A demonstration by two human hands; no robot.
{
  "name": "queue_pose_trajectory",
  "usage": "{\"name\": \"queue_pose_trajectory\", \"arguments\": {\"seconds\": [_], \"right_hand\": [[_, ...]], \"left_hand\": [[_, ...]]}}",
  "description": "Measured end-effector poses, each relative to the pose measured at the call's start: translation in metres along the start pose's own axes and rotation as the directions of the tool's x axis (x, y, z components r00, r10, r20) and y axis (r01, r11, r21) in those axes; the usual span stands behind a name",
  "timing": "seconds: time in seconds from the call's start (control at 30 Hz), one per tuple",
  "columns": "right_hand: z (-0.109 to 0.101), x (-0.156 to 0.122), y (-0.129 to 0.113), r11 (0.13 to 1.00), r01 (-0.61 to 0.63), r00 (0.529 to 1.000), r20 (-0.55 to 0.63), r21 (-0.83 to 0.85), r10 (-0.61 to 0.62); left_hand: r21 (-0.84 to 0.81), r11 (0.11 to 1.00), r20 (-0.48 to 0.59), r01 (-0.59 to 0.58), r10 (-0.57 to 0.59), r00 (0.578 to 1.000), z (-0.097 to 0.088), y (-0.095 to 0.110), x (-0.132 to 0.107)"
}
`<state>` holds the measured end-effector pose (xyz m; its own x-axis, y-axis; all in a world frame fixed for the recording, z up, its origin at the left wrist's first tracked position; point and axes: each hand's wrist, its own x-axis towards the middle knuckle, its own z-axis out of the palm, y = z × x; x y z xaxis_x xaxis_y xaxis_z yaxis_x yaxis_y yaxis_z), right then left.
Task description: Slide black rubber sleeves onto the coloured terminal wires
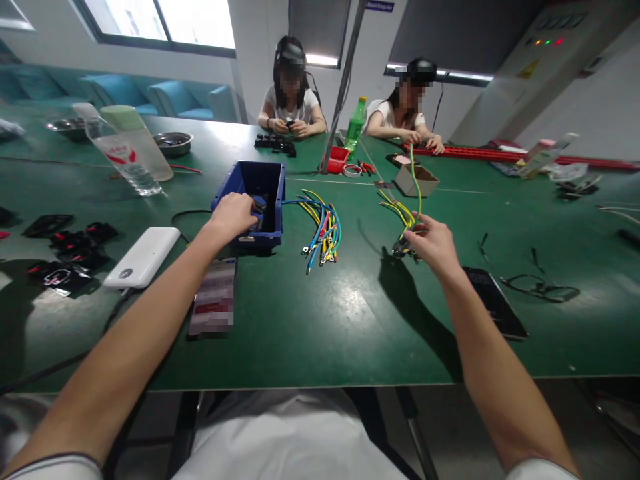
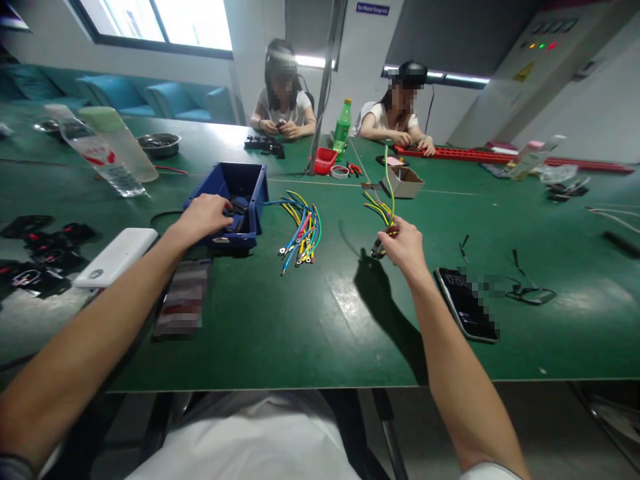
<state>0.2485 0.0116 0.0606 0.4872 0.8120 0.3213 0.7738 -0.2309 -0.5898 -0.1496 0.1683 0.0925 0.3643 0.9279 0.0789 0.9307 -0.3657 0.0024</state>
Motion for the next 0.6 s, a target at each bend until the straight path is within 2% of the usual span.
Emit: {"name": "queue_pose_trajectory", "arguments": {"seconds": [0.1, 0.17, 0.23, 0.3, 0.33, 0.37, 0.43, 0.5, 0.57, 0.6], "right_hand": [[-0.007, 0.007, 0.012, 0.997, -0.039, 0.999, -0.039, -0.072, 0.036], [-0.009, 0.010, 0.016, 0.991, -0.073, 0.997, -0.044, -0.110, 0.069], [-0.009, 0.013, 0.020, 0.983, -0.121, 0.993, -0.032, -0.134, 0.118], [-0.007, 0.014, 0.024, 0.976, -0.158, 0.987, -0.009, -0.152, 0.158], [-0.005, 0.015, 0.026, 0.973, -0.163, 0.986, 0.004, -0.164, 0.166], [-0.004, 0.015, 0.028, 0.971, -0.160, 0.986, 0.016, -0.179, 0.166], [-0.001, 0.016, 0.031, 0.966, -0.147, 0.987, 0.036, -0.213, 0.158], [0.002, 0.016, 0.034, 0.960, -0.134, 0.988, 0.043, -0.247, 0.149], [0.004, 0.016, 0.035, 0.953, -0.122, 0.990, 0.039, -0.276, 0.138], [0.005, 0.016, 0.036, 0.950, -0.113, 0.991, 0.034, -0.292, 0.128]], "left_hand": [[-0.072, 0.996, -0.215, -0.047, 0.031, 0.976, -0.010, 0.015, -0.035], [-0.208, 0.962, -0.333, -0.179, 0.102, 0.938, -0.016, 0.034, -0.066], [-0.335, 0.882, -0.353, -0.332, 0.209, 0.912, -0.016, 0.058, -0.099], [-0.463, 0.736, -0.239, -0.494, 0.432, 0.869, -0.010, 0.084, -0.130], [-0.520, 0.659, -0.158, -0.543, 0.551, 0.820, -0.005, 0.096, -0.144], [-0.576, 0.582, -0.087, -0.574, 0.654, 0.751, 0.003, 0.107, -0.157], [-0.659, 0.424, -0.001, -0.621, 0.826, 0.564, 0.022, 0.126, -0.180], [-0.614, 0.284, -0.064, -0.736, 0.912, 0.406, 0.046, 0.139, -0.200], [-0.471, 0.146, -0.142, -0.870, 0.961, 0.238, 0.069, 0.144, -0.217], [-0.432, 0.088, -0.140, -0.898, 0.977, 0.163, 0.079, 0.145, -0.223]]}}
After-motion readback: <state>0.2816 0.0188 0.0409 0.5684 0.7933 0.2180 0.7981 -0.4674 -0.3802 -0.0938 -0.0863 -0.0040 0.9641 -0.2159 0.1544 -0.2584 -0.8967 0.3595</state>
